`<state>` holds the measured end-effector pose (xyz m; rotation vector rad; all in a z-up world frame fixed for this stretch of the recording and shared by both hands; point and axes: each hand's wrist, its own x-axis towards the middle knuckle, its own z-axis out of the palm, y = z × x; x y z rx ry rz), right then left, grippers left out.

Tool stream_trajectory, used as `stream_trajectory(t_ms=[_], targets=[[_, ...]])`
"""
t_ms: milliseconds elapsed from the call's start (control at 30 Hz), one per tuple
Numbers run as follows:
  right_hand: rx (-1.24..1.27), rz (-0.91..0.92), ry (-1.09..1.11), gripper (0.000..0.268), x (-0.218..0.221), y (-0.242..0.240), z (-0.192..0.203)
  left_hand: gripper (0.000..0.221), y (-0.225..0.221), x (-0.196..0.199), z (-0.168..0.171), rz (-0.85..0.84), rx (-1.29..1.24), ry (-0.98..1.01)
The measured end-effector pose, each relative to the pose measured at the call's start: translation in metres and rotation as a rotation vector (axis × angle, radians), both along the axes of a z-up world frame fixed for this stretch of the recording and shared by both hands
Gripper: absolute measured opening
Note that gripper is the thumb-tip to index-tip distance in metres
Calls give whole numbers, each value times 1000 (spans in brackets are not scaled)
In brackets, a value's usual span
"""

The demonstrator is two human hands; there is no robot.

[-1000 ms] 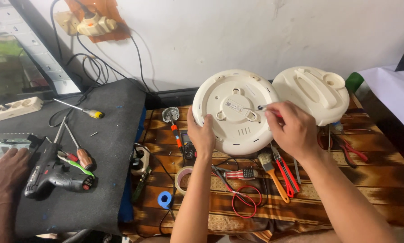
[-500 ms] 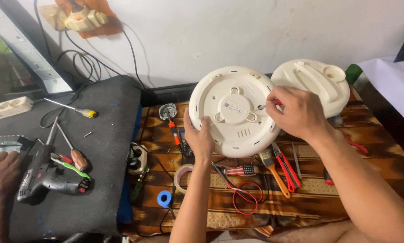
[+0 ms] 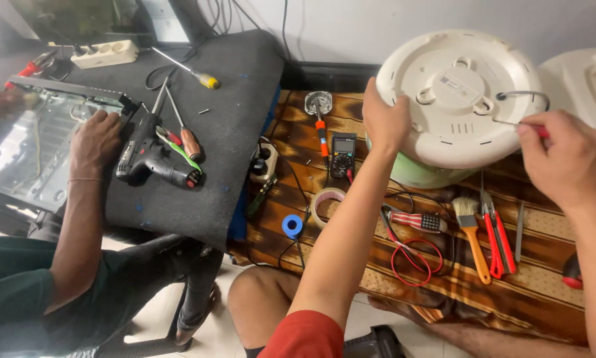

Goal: Disassembling and cleaning a rice cooker using a screwdriver and brush

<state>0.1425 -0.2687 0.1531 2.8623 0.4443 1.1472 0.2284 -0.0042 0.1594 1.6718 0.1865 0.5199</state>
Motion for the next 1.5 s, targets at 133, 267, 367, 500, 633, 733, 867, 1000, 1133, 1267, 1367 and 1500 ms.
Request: stream_trajectory(t_ms=[133, 267, 367, 500, 633, 733, 867, 1000, 1133, 1267, 1367, 1500], targets=[[646, 347, 94, 6, 11, -24, -15, 48, 8, 14, 1, -2, -47, 59], [491, 220, -42, 8, -24, -3, 17, 68, 8, 17, 3, -21, -32, 125], [565, 320, -210, 13, -31, -2, -2, 77, 12, 23, -16, -35, -38, 131], [912, 159, -179, 23, -58, 0, -76, 75, 16, -1, -18, -45, -59, 21], [937, -32, -153, 25, -75, -2, -156, 72, 21, -32, -12, -84, -86, -44], [987, -112, 27, 27, -87, 7, -187, 72, 26, -50, -18, -79, -70, -73], [970, -123, 76, 27, -81, 9, -194, 75, 29, -64, -19, -124, -86, -88], [998, -124, 130, 26, -80, 7, -192, 74, 28, -72, -18, -139, -95, -104], [994, -115, 113, 26, -79, 4, -198, 74, 27, -77, -20, -146, -115, -113], [1023, -148, 143, 28, -78, 0, -205, 74, 24, -80, -21, -141, -80, -154], [1025, -144, 139, 28, -79, 4, -198, 76, 23, -83, -21, -147, -108, -131], [1083, -158, 178, 29, -80, 7, -193, 75, 22, -84, -20, -181, -152, -143]])
